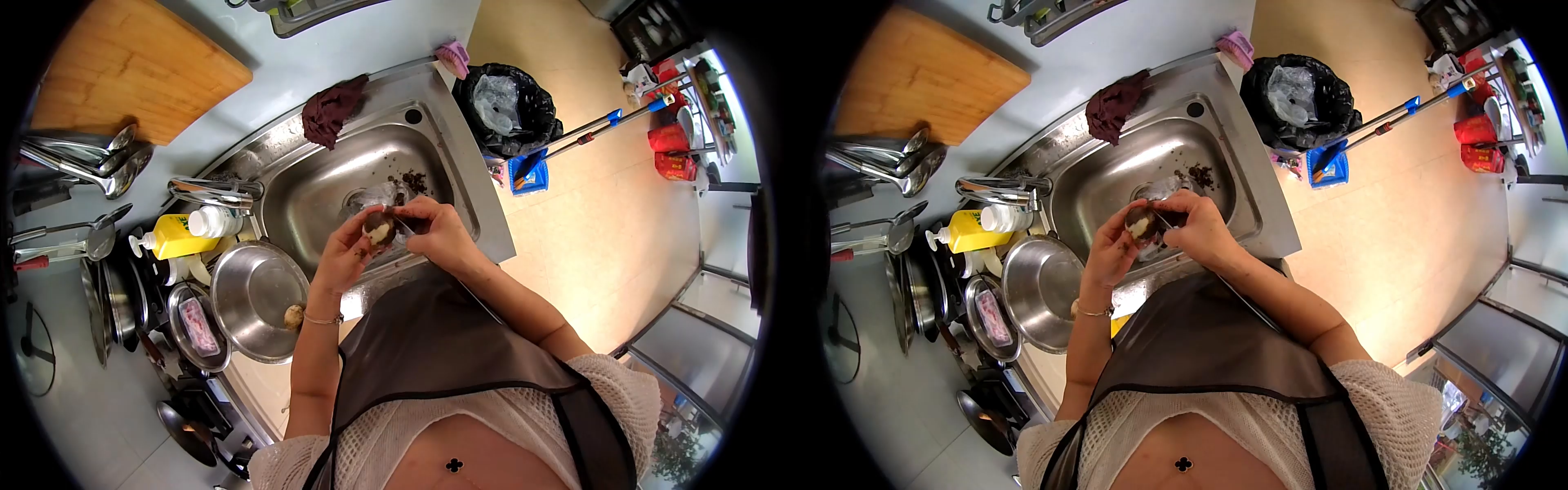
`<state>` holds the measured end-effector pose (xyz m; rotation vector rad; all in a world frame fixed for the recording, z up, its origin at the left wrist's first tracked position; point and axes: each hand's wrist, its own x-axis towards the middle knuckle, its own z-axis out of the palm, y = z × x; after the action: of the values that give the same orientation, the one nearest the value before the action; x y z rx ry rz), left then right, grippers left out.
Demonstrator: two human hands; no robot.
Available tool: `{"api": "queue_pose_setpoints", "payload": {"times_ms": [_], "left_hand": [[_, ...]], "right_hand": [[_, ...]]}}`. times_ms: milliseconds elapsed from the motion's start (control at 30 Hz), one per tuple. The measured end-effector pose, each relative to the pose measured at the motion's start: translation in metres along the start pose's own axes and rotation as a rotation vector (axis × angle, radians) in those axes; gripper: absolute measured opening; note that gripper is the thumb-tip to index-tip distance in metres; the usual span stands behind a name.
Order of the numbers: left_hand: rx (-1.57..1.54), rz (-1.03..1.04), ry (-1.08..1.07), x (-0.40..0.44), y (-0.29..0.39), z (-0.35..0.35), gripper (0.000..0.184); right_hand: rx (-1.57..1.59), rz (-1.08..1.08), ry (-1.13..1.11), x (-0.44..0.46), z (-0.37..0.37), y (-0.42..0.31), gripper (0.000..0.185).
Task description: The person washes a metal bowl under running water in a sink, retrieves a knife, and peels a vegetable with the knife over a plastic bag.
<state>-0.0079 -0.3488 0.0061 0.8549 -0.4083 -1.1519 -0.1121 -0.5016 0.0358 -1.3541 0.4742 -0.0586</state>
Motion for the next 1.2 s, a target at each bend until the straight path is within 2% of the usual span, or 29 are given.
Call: {"api": "queue_pose_setpoints", "payload": {"times_ms": [67, 100, 167, 233, 300, 367, 467, 533, 567, 633, 700, 767, 800, 833, 900, 933, 1000, 1067, 1100, 1133, 1167, 1200], "left_hand": [[0.019, -0.020, 0.142, 0.001, 0.003, 0.007, 0.051], [0.021, -0.021, 0.142, 0.002, 0.005, 0.007, 0.051], [0.341, -0.087, 0.201, 0.004, 0.009, 0.007, 0.048], [0.395, -0.066, 0.186, 0.002, 0.018, 0.013, 0.048], [0.447, -0.043, 0.175, -0.001, 0.020, 0.012, 0.049], [0.514, 0.018, 0.074, -0.003, 0.017, 0.005, 0.050], [0.457, 0.010, 0.147, -0.002, 0.011, 0.004, 0.053], [0.452, 0.014, 0.188, 0.000, 0.008, 0.008, 0.054], [0.446, 0.020, 0.228, 0.001, 0.007, 0.010, 0.055], [0.515, 0.022, 0.213, 0.001, 0.012, 0.014, 0.054], [0.586, 0.027, 0.205, -0.002, 0.015, 0.010, 0.052], [0.547, 0.043, 0.104, -0.006, 0.012, 0.000, 0.052], [0.546, 0.044, 0.099, -0.006, 0.010, -0.002, 0.052], [0.530, 0.031, 0.108, -0.007, 0.008, -0.002, 0.051], [0.517, 0.023, 0.115, -0.005, 0.004, -0.004, 0.051], [0.439, 0.051, 0.156, -0.005, -0.001, -0.004, 0.052], [0.362, 0.084, 0.191, -0.003, -0.004, -0.003, 0.053], [0.161, 0.078, 0.127, -0.004, -0.004, -0.002, 0.056], [0.162, 0.078, 0.128, -0.005, -0.005, -0.001, 0.056], [0.032, 0.078, 0.077, -0.006, -0.006, 0.000, 0.057], [-0.099, 0.076, 0.024, -0.007, -0.007, 0.000, 0.057], [-0.099, 0.076, 0.023, -0.006, -0.009, -0.001, 0.057]], "right_hand": [[0.004, -0.157, 0.084, -0.002, 0.006, 0.004, 0.047], [0.005, -0.157, 0.084, -0.004, 0.013, 0.006, 0.047], [-0.193, -0.302, 0.259, -0.007, 0.025, 0.008, 0.049], [-0.255, -0.253, 0.234, -0.007, 0.018, -0.003, 0.046], [0.067, -0.012, 0.007, -0.002, 0.005, -0.001, 0.044], [-0.013, 0.027, 0.003, 0.001, -0.001, -0.001, 0.044], [0.140, 0.149, -0.040, 0.003, -0.001, 0.005, 0.048], [-0.104, -0.134, 0.099, -0.003, 0.013, 0.005, 0.051], [-0.105, -0.135, 0.103, -0.003, 0.017, 0.008, 0.051], [-0.231, -0.290, 0.203, -0.003, 0.022, 0.018, 0.055], [-0.187, -0.212, 0.142, -0.002, 0.012, 0.007, 0.050], [0.125, 0.138, -0.017, 0.003, 0.000, 0.001, 0.045], [0.113, 0.181, -0.015, 0.003, -0.001, 0.000, 0.041], [0.111, 0.183, -0.017, 0.002, 0.000, 0.002, 0.041], [0.079, -0.087, 0.043, 0.000, 0.006, 0.005, 0.042], [0.081, -0.083, 0.044, -0.004, 0.012, 0.004, 0.042], [-0.151, -0.197, 0.200, -0.010, 0.022, -0.005, 0.043], [-0.164, -0.163, 0.133, -0.010, 0.016, -0.012, 0.043], [-0.176, -0.128, 0.064, -0.009, 0.012, -0.013, 0.043], [0.134, -0.010, 0.014, -0.003, 0.008, 0.000, 0.044], [0.134, -0.010, 0.014, -0.002, 0.006, -0.001, 0.044], [0.126, 0.017, 0.002, -0.001, 0.005, -0.001, 0.043]]}}
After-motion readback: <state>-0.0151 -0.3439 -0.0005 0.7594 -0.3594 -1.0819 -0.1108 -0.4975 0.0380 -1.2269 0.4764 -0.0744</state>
